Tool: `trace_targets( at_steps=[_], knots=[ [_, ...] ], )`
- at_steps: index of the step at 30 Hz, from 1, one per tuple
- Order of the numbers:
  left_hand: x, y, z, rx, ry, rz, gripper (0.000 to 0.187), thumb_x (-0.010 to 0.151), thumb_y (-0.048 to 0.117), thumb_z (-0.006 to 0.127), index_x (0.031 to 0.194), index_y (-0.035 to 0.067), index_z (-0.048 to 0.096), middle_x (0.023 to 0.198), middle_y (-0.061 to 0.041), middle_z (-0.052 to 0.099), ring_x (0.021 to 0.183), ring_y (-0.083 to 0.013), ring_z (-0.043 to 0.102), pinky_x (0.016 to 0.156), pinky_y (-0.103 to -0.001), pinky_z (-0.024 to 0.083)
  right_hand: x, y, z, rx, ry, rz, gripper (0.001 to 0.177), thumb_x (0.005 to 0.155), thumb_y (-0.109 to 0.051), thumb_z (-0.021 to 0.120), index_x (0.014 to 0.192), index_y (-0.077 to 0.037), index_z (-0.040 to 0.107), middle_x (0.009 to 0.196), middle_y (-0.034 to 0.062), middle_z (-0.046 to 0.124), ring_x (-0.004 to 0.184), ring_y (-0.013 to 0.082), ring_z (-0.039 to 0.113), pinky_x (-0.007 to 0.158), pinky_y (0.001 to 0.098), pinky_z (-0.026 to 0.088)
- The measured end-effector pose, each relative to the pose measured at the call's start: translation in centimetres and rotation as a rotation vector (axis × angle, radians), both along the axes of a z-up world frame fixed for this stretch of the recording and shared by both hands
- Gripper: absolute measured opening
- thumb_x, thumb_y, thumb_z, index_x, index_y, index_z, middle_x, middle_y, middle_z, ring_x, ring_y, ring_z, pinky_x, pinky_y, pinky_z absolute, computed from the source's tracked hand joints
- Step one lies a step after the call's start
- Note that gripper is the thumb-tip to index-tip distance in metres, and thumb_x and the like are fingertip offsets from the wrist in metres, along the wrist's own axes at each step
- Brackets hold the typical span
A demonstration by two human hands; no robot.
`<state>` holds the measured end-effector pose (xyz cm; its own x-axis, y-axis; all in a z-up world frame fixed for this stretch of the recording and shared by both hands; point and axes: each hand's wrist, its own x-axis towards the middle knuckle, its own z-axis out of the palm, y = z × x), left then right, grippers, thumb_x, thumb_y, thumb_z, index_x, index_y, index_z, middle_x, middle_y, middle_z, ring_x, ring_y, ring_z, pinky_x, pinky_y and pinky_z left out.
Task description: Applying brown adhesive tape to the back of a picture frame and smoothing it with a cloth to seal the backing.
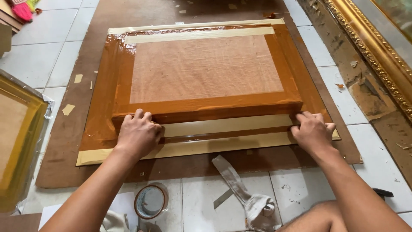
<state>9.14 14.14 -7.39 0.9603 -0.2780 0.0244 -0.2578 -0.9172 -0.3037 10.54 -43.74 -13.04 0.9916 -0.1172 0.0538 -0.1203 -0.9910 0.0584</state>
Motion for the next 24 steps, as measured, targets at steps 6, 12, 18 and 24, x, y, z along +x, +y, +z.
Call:
trace_targets(
  at_steps=[6,12,18,24],
  knots=[
    [0.1,-0.3,-0.1,0.021,-0.010,-0.011,0.028,0.100,0.047,0.063,0.095,0.033,0.087,0.106,-0.006,0.065,0.115,-0.0293,0.058,0.085,-0.041,0.048,0.1,-0.2,-0.2,0.024,0.014,-0.005,0.043,0.095,-0.033,0.060,0.135,-0.029,0.075,0.134,-0.0016,0.070,0.138,0.0256,0.062,0.107,0.0626,0.050],
    [0.3,-0.8,-0.6,0.061,-0.038,-0.004,0.026,0.100,0.040,0.063,0.093,0.031,0.087,0.106,-0.007,0.067,0.114,-0.0301,0.057,0.084,-0.043,0.045,0.0,0.2,-0.5,0.012,0.020,0.021,0.047,0.098,-0.033,0.059,0.142,-0.029,0.075,0.136,-0.0004,0.071,0.140,0.0257,0.063,0.109,0.0621,0.049],
    [1.0,-0.5,-1.6,0.114,-0.005,0.021,0.031,0.104,0.030,0.058,0.100,0.030,0.088,0.112,-0.007,0.068,0.118,-0.0296,0.055,0.085,-0.044,0.044,0.1,4.9,-2.3,-0.100,-0.039,0.184,0.041,0.098,-0.042,0.061,0.137,-0.040,0.075,0.142,-0.0066,0.071,0.139,0.0180,0.063,0.111,0.0539,0.050],
    [0.7,-1.0,-1.1,0.137,0.008,0.031,0.031,0.106,0.028,0.057,0.105,0.028,0.089,0.117,-0.006,0.069,0.122,-0.0295,0.054,0.089,-0.046,0.044,-0.8,16.3,-0.2,-0.045,-0.092,0.553,0.047,0.093,-0.035,0.062,0.138,-0.030,0.076,0.143,0.0050,0.069,0.132,0.0291,0.066,0.103,0.0551,0.052]
  ],
)
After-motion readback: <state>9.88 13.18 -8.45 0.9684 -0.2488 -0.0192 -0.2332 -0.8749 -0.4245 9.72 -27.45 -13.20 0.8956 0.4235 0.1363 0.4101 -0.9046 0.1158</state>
